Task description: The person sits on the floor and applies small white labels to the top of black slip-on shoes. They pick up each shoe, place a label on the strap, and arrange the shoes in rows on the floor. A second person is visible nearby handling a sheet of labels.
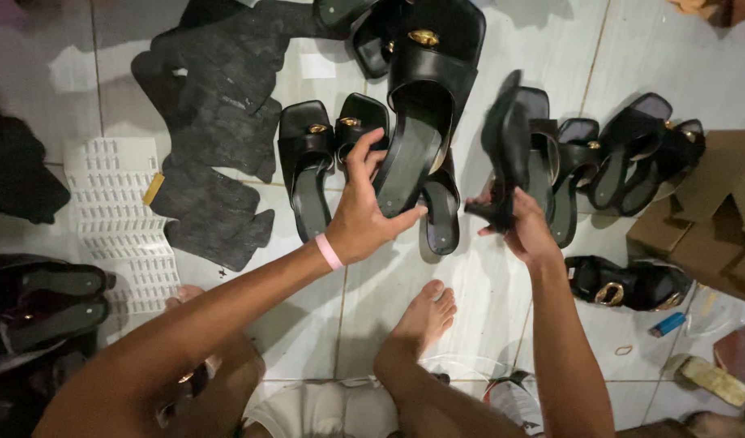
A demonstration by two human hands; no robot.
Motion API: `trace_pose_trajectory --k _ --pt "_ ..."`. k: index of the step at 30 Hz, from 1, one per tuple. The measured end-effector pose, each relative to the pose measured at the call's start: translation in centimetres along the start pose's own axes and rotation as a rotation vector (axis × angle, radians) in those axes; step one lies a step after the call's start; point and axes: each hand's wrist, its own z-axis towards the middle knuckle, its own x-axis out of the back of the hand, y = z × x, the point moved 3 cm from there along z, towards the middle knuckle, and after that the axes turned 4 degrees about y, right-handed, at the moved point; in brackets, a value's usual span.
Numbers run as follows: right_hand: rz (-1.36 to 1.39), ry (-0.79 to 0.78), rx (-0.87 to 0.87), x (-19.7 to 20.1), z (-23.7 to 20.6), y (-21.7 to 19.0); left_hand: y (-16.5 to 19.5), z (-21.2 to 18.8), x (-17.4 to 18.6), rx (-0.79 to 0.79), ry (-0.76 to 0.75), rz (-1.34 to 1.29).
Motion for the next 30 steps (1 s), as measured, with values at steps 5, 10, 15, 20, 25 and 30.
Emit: trace_pose_trajectory --k 5,10,15,20,25,30 --pt "-1.002 0.288 0.359 0.3 -0.2 -0.2 -1.5 0.7 -0.3 0.044 -0.011 -0.089" --pt "-1.236 0.556 0.606 -0.6 -0.8 1.8 -1.8 1.4 -0.7 -0.039 0.118 0.080" --pt "-1.271 0.513 0.678 -1.5 -1.2 0.8 -0.1 -0.8 4.2 0.160 -0.015 0.162" --pt "-1.588 0.425 0.421 -5.8 -3.6 -6.1 4.1 -9.5 15.3 0.309 -0.129 0.318" --pt "-1.297 0.063 0.646 -17.1 -4.6 -12.7 2.9 -13.9 20.8 0.437 0.146 0.368" --pt "-1.541 -0.156 0.577 -29.0 -2.0 -15.7 -3.3 -12.9 24.0 0.735 0.132 0.286"
